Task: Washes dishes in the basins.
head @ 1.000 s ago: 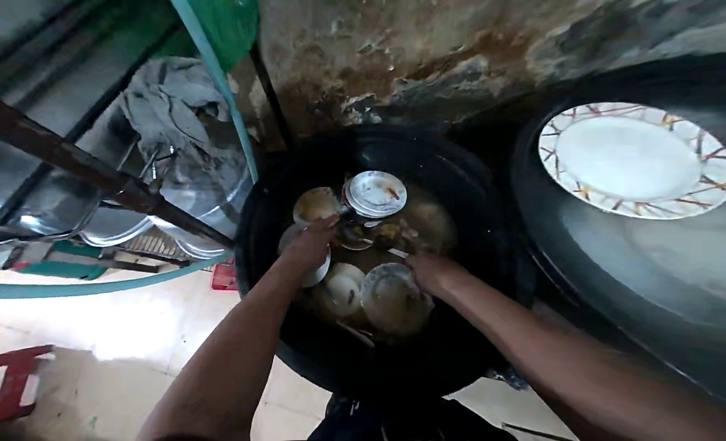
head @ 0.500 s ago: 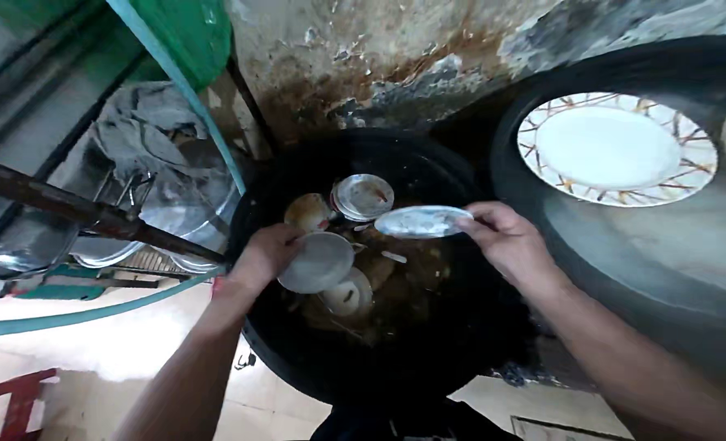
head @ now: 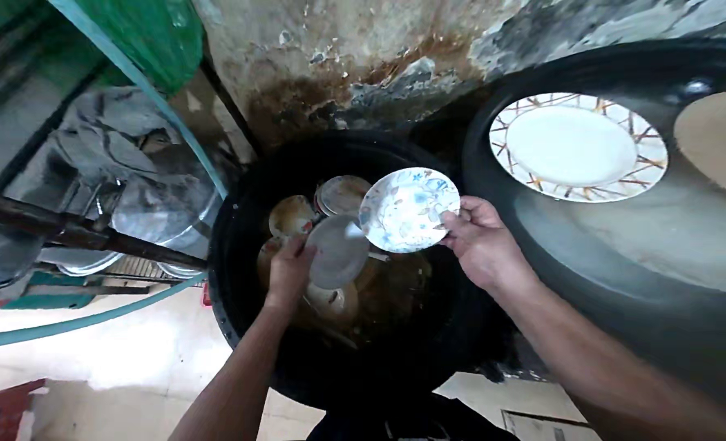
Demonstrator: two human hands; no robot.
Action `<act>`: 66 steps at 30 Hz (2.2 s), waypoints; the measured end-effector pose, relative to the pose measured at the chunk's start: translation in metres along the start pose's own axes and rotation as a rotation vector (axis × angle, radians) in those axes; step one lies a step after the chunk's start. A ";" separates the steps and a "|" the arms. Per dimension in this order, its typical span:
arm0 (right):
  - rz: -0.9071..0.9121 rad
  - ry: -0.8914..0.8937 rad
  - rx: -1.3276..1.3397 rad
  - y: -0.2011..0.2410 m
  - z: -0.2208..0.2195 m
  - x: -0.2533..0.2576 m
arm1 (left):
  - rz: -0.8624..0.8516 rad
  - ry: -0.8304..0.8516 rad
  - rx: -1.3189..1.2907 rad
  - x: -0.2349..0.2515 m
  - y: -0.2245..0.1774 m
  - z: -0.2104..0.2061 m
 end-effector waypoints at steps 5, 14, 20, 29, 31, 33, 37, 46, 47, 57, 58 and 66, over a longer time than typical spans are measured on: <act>-0.258 -0.030 -0.085 -0.007 -0.020 -0.010 | 0.131 -0.082 -0.305 -0.002 -0.006 0.011; -0.310 -0.025 -0.157 -0.009 -0.032 -0.007 | 0.038 0.305 -0.407 0.042 -0.010 -0.005; -0.294 -0.100 -0.200 -0.013 -0.031 0.002 | -0.071 0.421 0.780 0.073 0.019 0.006; -0.324 -0.033 -0.084 -0.020 -0.029 0.006 | -0.222 0.576 1.182 0.085 0.038 0.049; -0.278 -0.029 -0.097 -0.020 -0.028 0.005 | -0.228 0.614 1.106 0.083 0.032 0.068; -0.227 -0.049 -0.101 -0.019 -0.028 0.004 | -0.371 0.530 0.951 0.069 0.021 0.087; -0.205 -0.089 -0.094 -0.019 -0.027 0.004 | -0.294 0.200 0.470 0.029 -0.019 0.094; -0.429 0.141 -0.267 -0.013 -0.038 -0.002 | -0.014 0.297 -0.011 0.031 -0.017 -0.039; -0.422 0.158 -0.293 -0.014 -0.037 -0.002 | -0.049 0.332 0.035 0.033 -0.019 -0.045; -0.304 -0.173 -0.038 -0.017 -0.026 0.008 | -0.081 0.581 0.891 0.035 0.040 -0.056; -0.304 -0.177 -0.049 -0.017 -0.025 0.008 | -0.077 0.581 0.884 0.034 0.037 -0.051; -0.297 -0.161 -0.096 -0.017 -0.025 0.009 | -0.085 0.683 0.696 -0.009 -0.022 0.014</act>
Point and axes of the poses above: each hand's wrist, its own x-axis towards the middle knuckle, its own z-axis out of the back of the hand, y = z × x, the point moved 1 cm from there along x, towards the middle knuckle, and after that the axes turned 4 degrees about -x, right-handed, at the moved point
